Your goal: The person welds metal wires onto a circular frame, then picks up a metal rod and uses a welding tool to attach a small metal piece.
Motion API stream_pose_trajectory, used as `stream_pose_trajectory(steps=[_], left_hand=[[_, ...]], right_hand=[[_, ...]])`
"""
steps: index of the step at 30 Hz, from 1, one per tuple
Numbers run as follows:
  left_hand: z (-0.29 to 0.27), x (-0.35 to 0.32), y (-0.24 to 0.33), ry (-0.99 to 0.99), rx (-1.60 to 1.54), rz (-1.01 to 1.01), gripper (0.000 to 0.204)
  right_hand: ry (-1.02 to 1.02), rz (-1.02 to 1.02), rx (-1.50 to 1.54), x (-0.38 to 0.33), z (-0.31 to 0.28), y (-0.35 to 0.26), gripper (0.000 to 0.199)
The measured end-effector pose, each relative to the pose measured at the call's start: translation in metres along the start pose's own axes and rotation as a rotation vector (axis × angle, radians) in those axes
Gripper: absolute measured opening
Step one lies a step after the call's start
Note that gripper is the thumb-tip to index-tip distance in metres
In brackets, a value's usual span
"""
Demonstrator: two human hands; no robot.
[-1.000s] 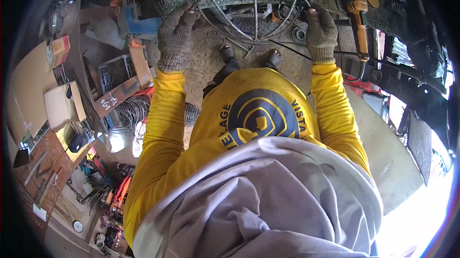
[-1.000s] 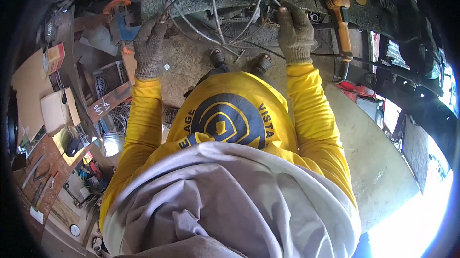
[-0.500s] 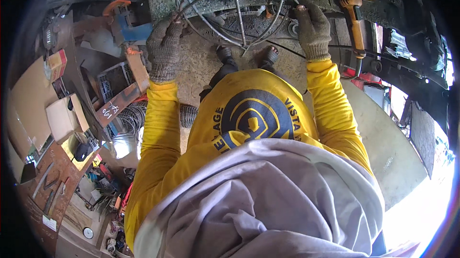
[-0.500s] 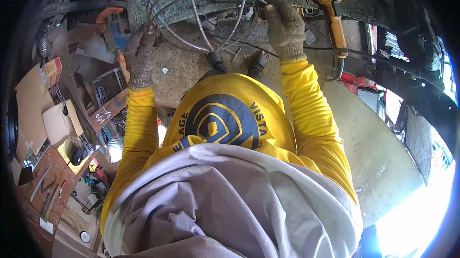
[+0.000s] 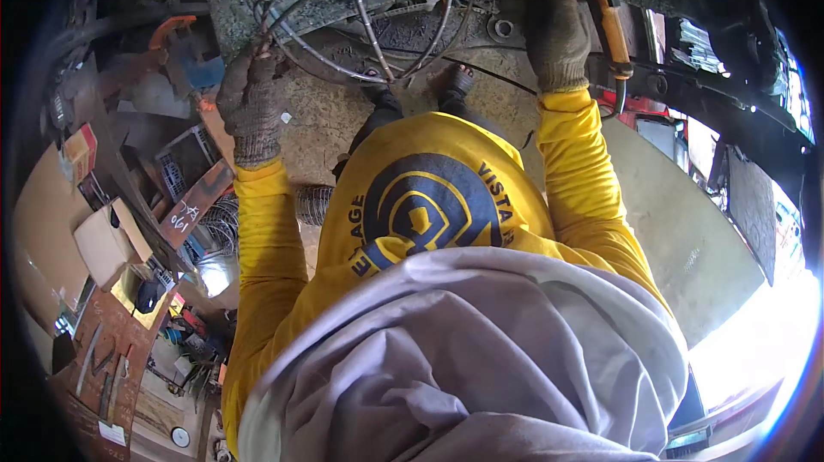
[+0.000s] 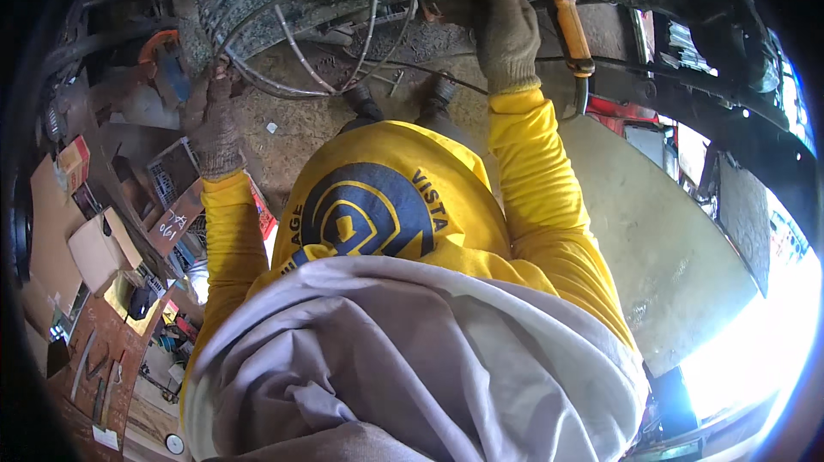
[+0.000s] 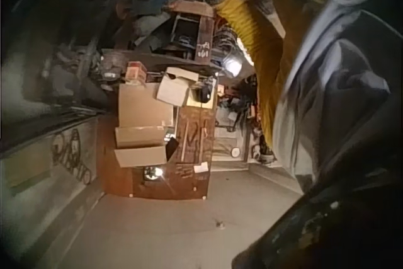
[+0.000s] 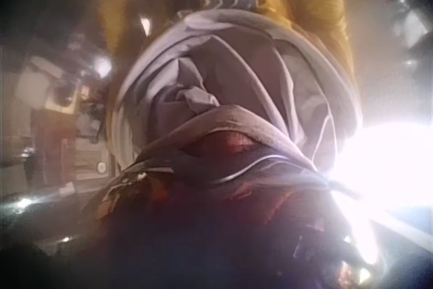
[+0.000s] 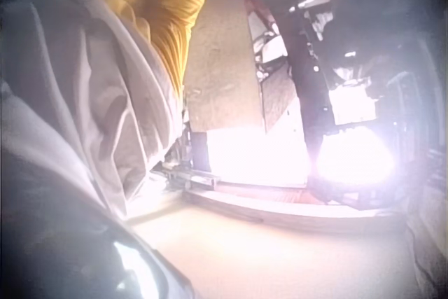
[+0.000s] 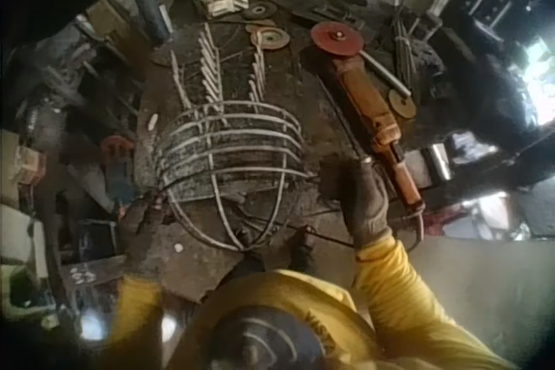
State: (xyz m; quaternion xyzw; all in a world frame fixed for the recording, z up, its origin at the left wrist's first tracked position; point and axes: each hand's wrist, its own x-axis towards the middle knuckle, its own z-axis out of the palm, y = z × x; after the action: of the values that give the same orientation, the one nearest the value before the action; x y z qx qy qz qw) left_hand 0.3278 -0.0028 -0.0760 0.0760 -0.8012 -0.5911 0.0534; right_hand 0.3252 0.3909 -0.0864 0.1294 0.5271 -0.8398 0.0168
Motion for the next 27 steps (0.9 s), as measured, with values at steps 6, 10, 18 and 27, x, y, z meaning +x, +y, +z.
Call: stream_pose_trajectory(steps=[6, 10, 18, 27], left_hand=[[-0.006, 0.005, -0.007, -0.004, 0.153, -0.077, 0.031], [0.001, 0.001, 0.0, -0.014, -0.056, 0.034, 0.028], [-0.001, -0.001, -0.006, -0.027, -0.266, 0.057, 0.025], [-0.01, -0.001, -0.022, -0.075, -0.106, 0.012, 0.031]], right_hand=[[0.01, -0.191, 0.076, -0.007, -0.005, -0.009, 0.044], [0.16, -0.131, -0.148, -0.007, 0.01, -0.015, 0.031], [-0.053, -0.272, -0.716, -0.011, 0.038, -0.017, 0.022], [0.054, -0.224, -0.813, -0.011, 0.036, -0.008, 0.022]])
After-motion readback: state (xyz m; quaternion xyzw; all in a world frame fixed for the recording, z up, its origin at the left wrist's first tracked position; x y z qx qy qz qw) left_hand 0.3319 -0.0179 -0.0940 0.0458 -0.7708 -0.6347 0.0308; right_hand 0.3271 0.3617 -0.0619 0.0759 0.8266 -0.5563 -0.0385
